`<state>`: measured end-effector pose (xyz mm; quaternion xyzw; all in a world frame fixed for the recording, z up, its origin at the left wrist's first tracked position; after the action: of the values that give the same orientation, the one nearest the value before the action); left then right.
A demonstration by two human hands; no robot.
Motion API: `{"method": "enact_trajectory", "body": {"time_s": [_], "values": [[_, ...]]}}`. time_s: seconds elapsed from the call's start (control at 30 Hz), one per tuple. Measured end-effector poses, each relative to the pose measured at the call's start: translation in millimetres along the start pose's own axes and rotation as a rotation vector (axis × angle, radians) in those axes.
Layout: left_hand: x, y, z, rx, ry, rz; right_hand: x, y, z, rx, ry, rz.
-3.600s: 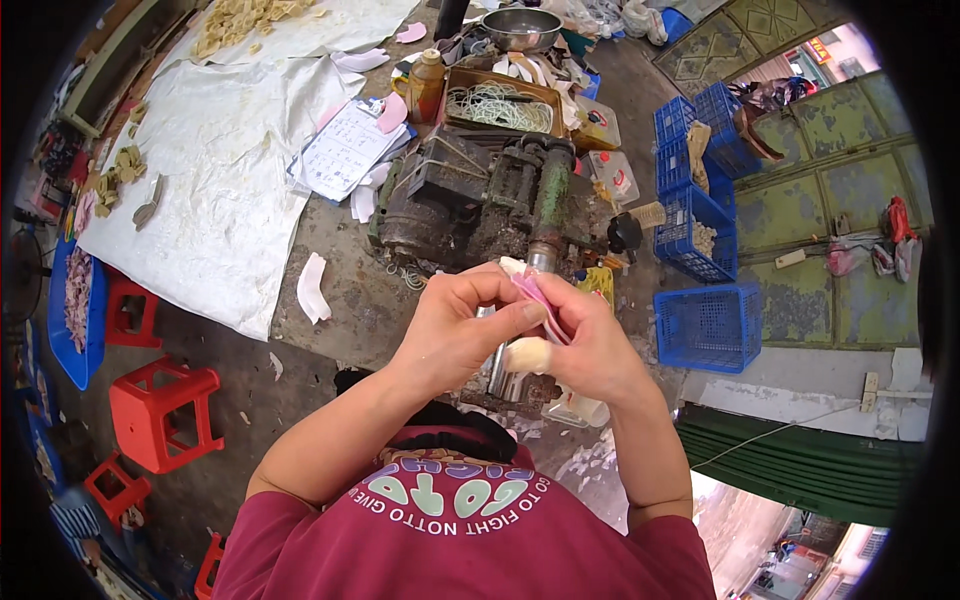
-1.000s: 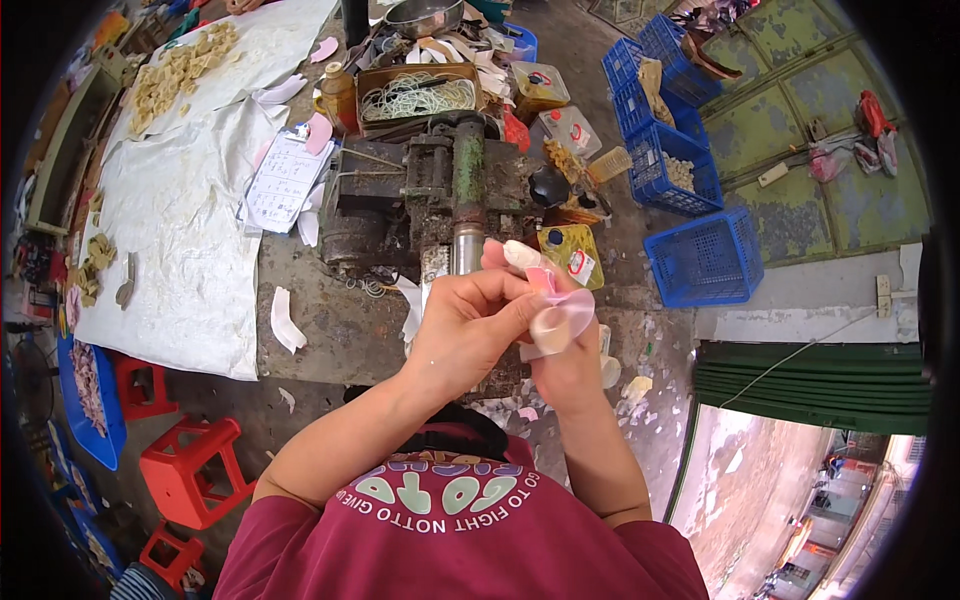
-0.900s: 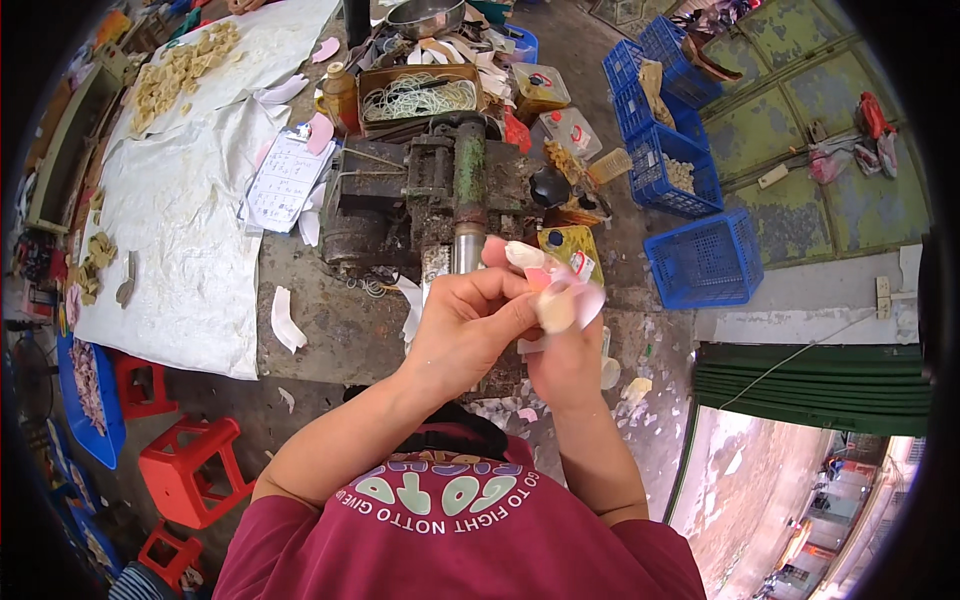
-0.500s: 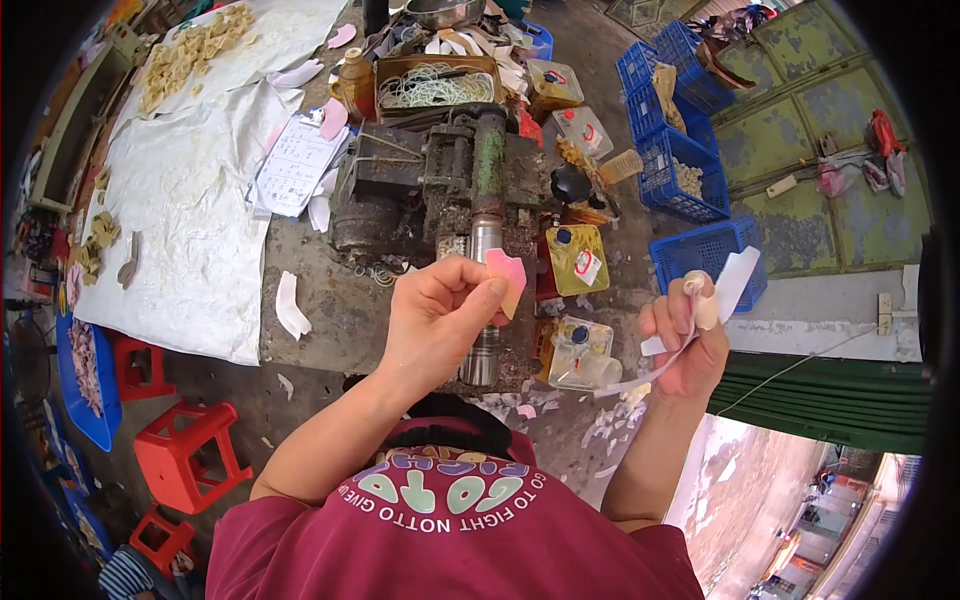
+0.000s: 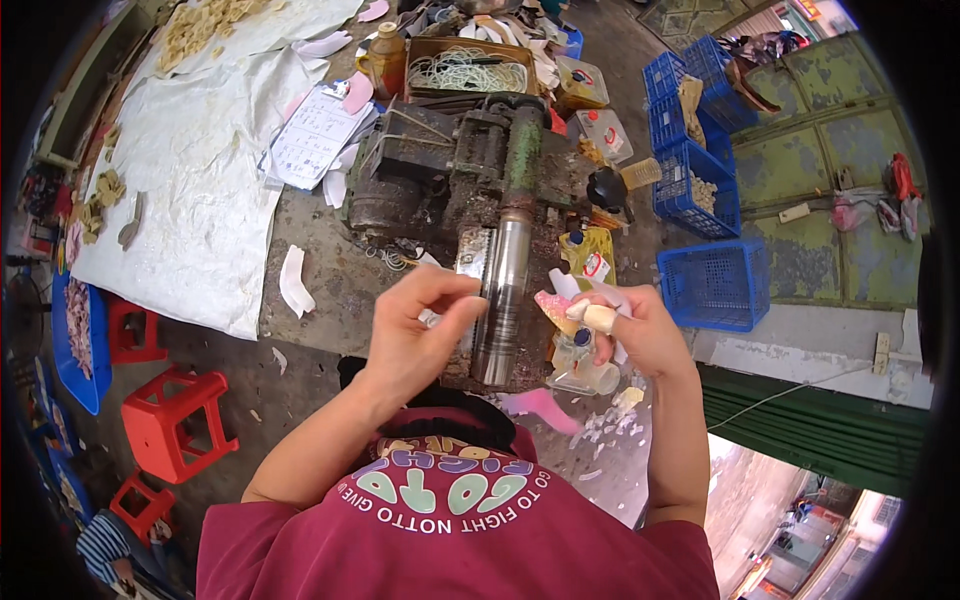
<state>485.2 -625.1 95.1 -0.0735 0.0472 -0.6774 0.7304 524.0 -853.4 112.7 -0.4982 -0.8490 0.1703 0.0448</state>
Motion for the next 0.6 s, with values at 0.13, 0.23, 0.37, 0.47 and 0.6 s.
{"method": "enact_trajectory", "body": {"time_s": [0.13, 0.23, 0.37, 0.47, 0.6], "values": [[-4, -2, -15, 0.140, 0.280, 0.073, 21, 21, 23, 0.103, -0.116, -0.129], [-1, 1, -25, 0.080, 0.290, 0.108, 26, 29, 21, 0.113, -0.122, -0.081], [-11, 7, -44, -0.022, 0.130, 0.134, 14, 29, 9, 0.003, -0.021, 0.044], [-47, 12, -76, -0.262, -0.250, 0.196, 0, 18, 9, -0.058, 0.100, 0.146], [-166, 17, -93, -0.201, -0.113, 0.533, 1, 7, 15, -0.062, 0.242, 0.237]]}}
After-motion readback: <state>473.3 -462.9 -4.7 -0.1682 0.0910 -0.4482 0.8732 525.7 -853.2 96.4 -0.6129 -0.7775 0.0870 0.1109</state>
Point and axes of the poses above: each hand's wrist, its own y-axis towards the middle knuckle, its own x-axis out of the palm, z = x × y, the point moved 8 cm from there along y, towards the middle knuckle, and after that the axes turned 13 degrees about -x, right-handed, at the moved point
